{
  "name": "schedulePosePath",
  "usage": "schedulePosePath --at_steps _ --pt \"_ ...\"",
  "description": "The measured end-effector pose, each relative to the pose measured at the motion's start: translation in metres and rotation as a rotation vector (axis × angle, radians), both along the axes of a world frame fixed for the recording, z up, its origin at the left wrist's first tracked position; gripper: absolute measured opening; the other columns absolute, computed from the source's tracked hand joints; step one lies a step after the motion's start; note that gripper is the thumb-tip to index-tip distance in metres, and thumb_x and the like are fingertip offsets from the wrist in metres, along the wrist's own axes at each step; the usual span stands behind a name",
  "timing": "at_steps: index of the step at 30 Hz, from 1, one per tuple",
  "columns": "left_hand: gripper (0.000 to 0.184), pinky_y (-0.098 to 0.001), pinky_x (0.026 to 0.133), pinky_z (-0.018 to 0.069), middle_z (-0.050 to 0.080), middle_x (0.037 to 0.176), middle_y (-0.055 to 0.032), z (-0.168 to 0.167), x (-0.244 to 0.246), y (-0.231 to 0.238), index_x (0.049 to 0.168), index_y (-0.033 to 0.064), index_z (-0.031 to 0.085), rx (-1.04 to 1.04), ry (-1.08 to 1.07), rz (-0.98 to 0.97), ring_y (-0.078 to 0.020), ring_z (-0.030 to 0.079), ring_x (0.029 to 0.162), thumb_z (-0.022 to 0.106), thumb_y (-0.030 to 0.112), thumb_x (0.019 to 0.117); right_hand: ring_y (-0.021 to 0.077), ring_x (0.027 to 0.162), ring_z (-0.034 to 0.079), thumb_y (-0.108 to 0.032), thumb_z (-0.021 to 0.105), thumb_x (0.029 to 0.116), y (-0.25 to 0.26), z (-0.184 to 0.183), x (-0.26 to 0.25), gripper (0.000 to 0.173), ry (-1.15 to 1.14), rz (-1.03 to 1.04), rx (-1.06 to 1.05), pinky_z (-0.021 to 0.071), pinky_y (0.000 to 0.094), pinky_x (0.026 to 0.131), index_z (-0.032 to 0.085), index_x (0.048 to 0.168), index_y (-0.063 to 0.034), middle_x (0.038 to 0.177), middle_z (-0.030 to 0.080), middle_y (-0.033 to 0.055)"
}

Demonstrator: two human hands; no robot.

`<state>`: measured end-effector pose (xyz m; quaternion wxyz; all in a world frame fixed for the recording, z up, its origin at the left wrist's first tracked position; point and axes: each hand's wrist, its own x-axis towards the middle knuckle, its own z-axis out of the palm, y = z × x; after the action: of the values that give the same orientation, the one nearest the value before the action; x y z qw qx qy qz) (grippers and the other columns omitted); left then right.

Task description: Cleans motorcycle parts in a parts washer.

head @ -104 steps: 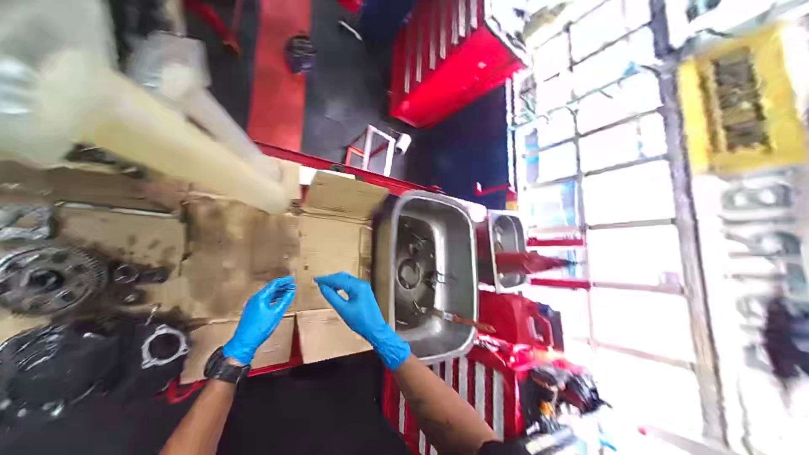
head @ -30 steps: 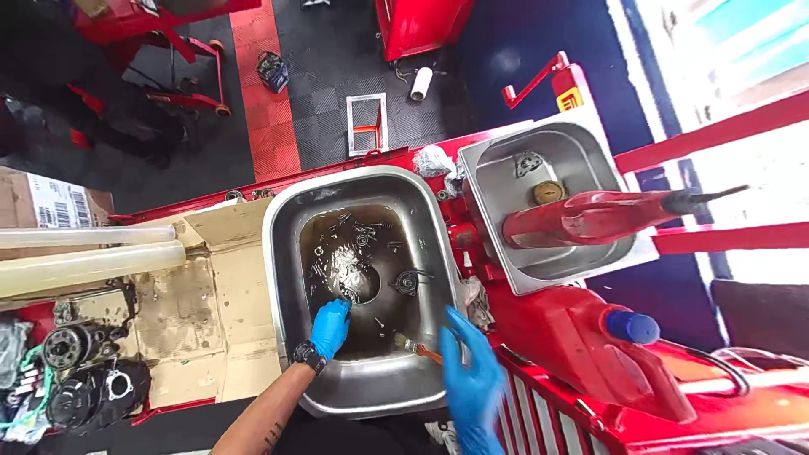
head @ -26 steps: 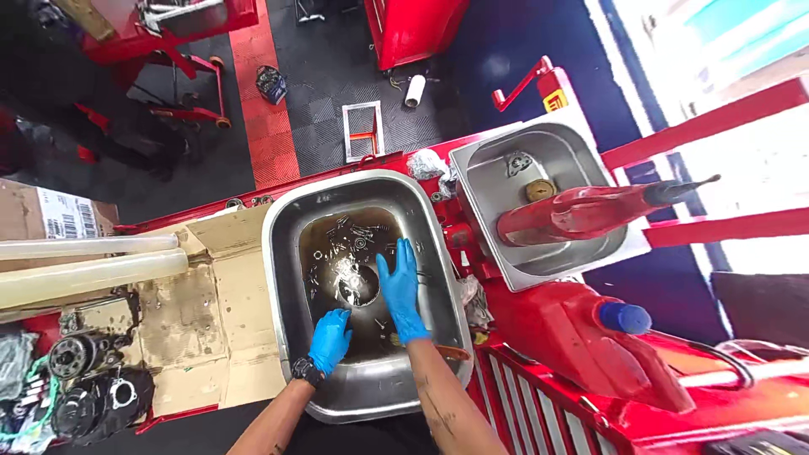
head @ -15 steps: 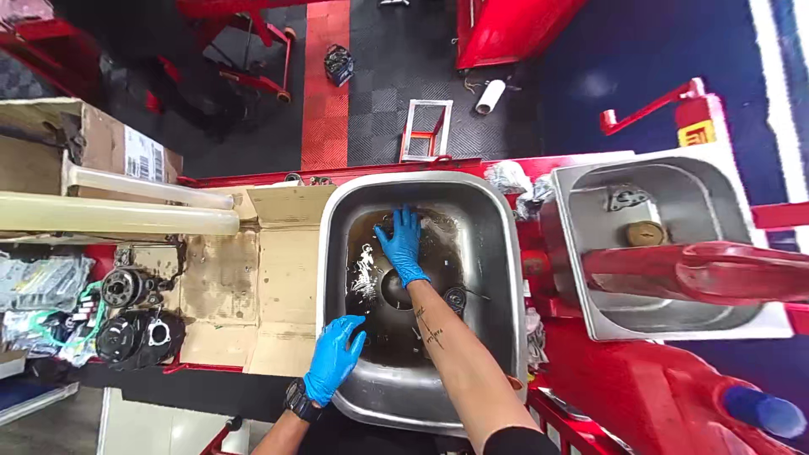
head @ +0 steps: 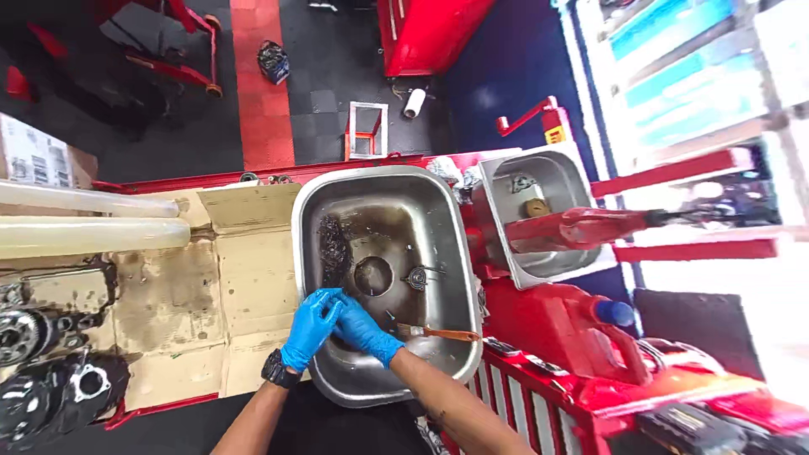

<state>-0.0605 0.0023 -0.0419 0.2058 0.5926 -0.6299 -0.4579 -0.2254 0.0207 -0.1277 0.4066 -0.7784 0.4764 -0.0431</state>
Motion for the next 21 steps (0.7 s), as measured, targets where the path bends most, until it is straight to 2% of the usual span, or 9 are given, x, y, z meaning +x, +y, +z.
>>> schedulePosePath --at_steps 3,6,9,11,14,16,17,19,21 --pt "0.05 -0.046 0.118 0.0392 0.058 0.146 -0.0159 -0.01 -0.01 -0.029 0.145 0.005 0.056 0.11 -0.146 -0.14 -0.0279 0.053 0.138 0.054 0.033 0.1036 0.032 0.148 0.042 -0.036 0.059 0.1017 0.01 0.018 -0.031 0.052 0.062 -0.124 0.026 0.0335 0.0511 0.122 0.057 0.147 -0.0102 0.156 0.051 0.0105" --pt "0.063 -0.0499 0.119 0.0365 0.048 0.154 -0.0203 -0.032 -0.029 -0.068 0.152 0.0023 0.045 0.099 -0.279 -0.207 -0.0335 0.047 0.143 0.057 0.038 0.1017 0.0303 0.149 0.04 -0.038 0.053 0.1035 -0.039 0.023 -0.085 0.058 0.181 -0.409 -0.076 0.0318 0.0468 0.124 0.051 0.151 -0.0044 0.158 0.047 0.0165" --pt "0.07 -0.0483 0.124 0.0286 0.037 0.163 -0.0183 -0.064 -0.057 -0.109 0.156 0.0017 0.038 -0.018 -0.333 -0.252 -0.0327 0.036 0.151 0.057 0.042 0.1013 0.0391 0.152 0.033 -0.044 0.052 0.1029 -0.096 0.004 -0.121 0.071 0.343 -0.674 -0.067 0.0281 0.0501 0.125 0.04 0.156 0.0014 0.163 0.034 0.0245" --pt "0.071 -0.0495 0.125 0.0256 0.03 0.167 -0.0148 -0.086 -0.08 -0.14 0.159 0.0042 0.035 -0.096 -0.359 -0.315 -0.0333 0.029 0.154 0.055 0.042 0.1016 0.045 0.153 0.026 -0.045 0.054 0.1017 -0.118 -0.018 -0.119 0.075 0.375 -0.762 -0.035 0.025 0.0554 0.125 0.036 0.157 0.0027 0.165 0.028 0.0275" --pt "0.067 -0.0534 0.127 0.0172 0.022 0.171 -0.008 -0.113 -0.106 -0.174 0.162 0.0128 0.032 -0.074 -0.391 -0.397 -0.0311 0.017 0.158 0.049 0.041 0.1043 0.0437 0.156 0.019 -0.04 0.052 0.1026 -0.134 -0.041 -0.091 0.069 0.356 -0.756 -0.094 0.0161 0.0596 0.126 0.038 0.158 -0.0014 0.167 0.026 0.0241" --pt "0.062 -0.0554 0.127 0.0113 0.02 0.171 -0.0086 -0.129 -0.111 -0.171 0.162 0.0143 0.033 -0.046 -0.406 -0.412 -0.0317 0.012 0.159 0.044 0.038 0.1058 0.0409 0.156 0.021 -0.033 0.046 0.1047 -0.135 -0.045 -0.074 0.062 0.325 -0.679 -0.145 0.0157 0.0603 0.126 0.038 0.157 -0.0014 0.167 0.028 0.0221" --pt "0.059 -0.0559 0.127 0.0115 0.022 0.17 -0.0101 -0.133 -0.111 -0.156 0.161 0.013 0.035 -0.045 -0.399 -0.402 -0.0327 0.013 0.159 0.042 0.034 0.1063 0.0388 0.156 0.023 -0.029 0.042 0.1061 -0.126 -0.045 -0.068 0.059 0.302 -0.622 -0.145 0.0157 0.0592 0.127 0.037 0.158 -0.001 0.167 0.029 0.0207" --pt "0.054 -0.0544 0.127 0.0181 0.03 0.167 -0.0143 -0.131 -0.103 -0.119 0.156 0.0071 0.042 -0.069 -0.379 -0.345 -0.0347 0.02 0.157 0.04 0.024 0.1047 0.036 0.156 0.023 -0.021 0.043 0.1048 -0.105 -0.041 -0.063 0.057 0.218 -0.495 -0.127 0.016 0.0567 0.127 0.038 0.157 0.0004 0.166 0.03 0.0198" --pt "0.054 -0.0493 0.127 0.0221 0.032 0.165 -0.0194 -0.117 -0.092 -0.075 0.155 0.0 0.042 -0.037 -0.399 -0.3 -0.0364 0.024 0.156 0.039 0.019 0.1046 0.034 0.157 0.023 -0.018 0.045 0.1034 -0.075 -0.033 -0.057 0.057 0.173 -0.36 -0.079 0.0184 0.0549 0.127 0.038 0.157 0.0003 0.167 0.029 0.0191"
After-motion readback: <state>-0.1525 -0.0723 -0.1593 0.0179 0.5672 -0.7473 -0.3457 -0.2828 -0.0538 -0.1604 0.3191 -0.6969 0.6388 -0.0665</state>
